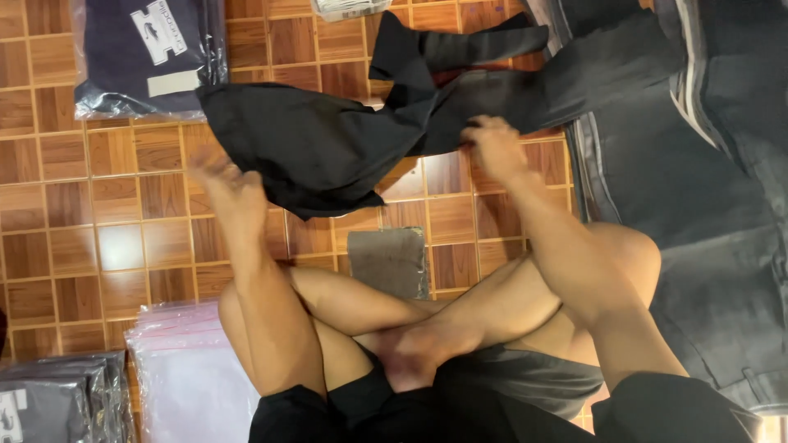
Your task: The person sits on the floor and folds a pair of black pants. They smooth the fabric, fold the legs together, and then fold the garment into a compact bundle. The person also handles a white paper insert inside the pants before completing the fold.
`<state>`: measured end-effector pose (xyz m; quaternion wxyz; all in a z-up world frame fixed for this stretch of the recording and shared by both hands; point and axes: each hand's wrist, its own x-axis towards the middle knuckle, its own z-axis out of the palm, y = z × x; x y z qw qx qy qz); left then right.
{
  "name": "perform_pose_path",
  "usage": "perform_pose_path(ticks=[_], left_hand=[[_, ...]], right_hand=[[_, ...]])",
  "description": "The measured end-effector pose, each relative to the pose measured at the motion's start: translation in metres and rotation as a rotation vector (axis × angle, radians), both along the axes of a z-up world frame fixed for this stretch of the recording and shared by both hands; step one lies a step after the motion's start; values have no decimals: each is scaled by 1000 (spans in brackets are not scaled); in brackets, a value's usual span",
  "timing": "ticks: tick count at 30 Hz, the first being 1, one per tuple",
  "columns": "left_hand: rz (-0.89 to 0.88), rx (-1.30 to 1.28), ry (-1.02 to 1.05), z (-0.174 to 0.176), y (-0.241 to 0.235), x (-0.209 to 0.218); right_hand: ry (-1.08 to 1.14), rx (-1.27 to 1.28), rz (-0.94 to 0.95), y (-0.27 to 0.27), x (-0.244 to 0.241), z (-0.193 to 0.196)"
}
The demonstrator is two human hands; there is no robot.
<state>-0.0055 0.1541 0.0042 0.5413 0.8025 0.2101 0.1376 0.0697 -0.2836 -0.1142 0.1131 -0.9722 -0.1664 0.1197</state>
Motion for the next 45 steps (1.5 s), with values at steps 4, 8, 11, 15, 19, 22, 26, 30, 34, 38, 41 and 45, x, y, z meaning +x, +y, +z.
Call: perform_pose_path(ticks=[4, 8, 11, 15, 19, 22, 26, 30, 34, 38, 41, 45], left_hand=[[207, 389, -62, 65, -72, -14], [-487, 324, -319, 79, -179, -4], [-784, 311, -187, 31, -248, 19], [-815, 127, -250, -26, -321, 68], [-980, 368, 67, -102, -370, 117], [-1194, 720, 353, -109, -368, 106], [-1171, 960, 336, -118, -332, 77], [-1122, 998, 354, -89, -249, 41], [-1095, 996, 518, -92, -165, 22], [-1103, 957, 768, -106, -102, 15], [-1059, 745, 821, -22, -112, 19], [-899, -174, -50, 50, -153, 3]], right_hand=[[-61, -30, -19, 51, -27, 7], [84, 286, -138, 49, -24, 22], [167, 223, -559, -20, 1, 34], [138, 310, -985, -109, -12, 15], [390, 1207, -1213, -92, -5, 37], [306, 1365, -1359, -82, 7, -5], [92, 1384, -1470, -74, 17, -34], [-193, 1639, -1590, -63, 28, -25], [-40, 1668, -1564, -39, 24, -25], [365, 1339, -1207, 4, 7, 14], [509, 1094, -800, 36, -20, 112], [683, 1111, -341, 44, -50, 162]])
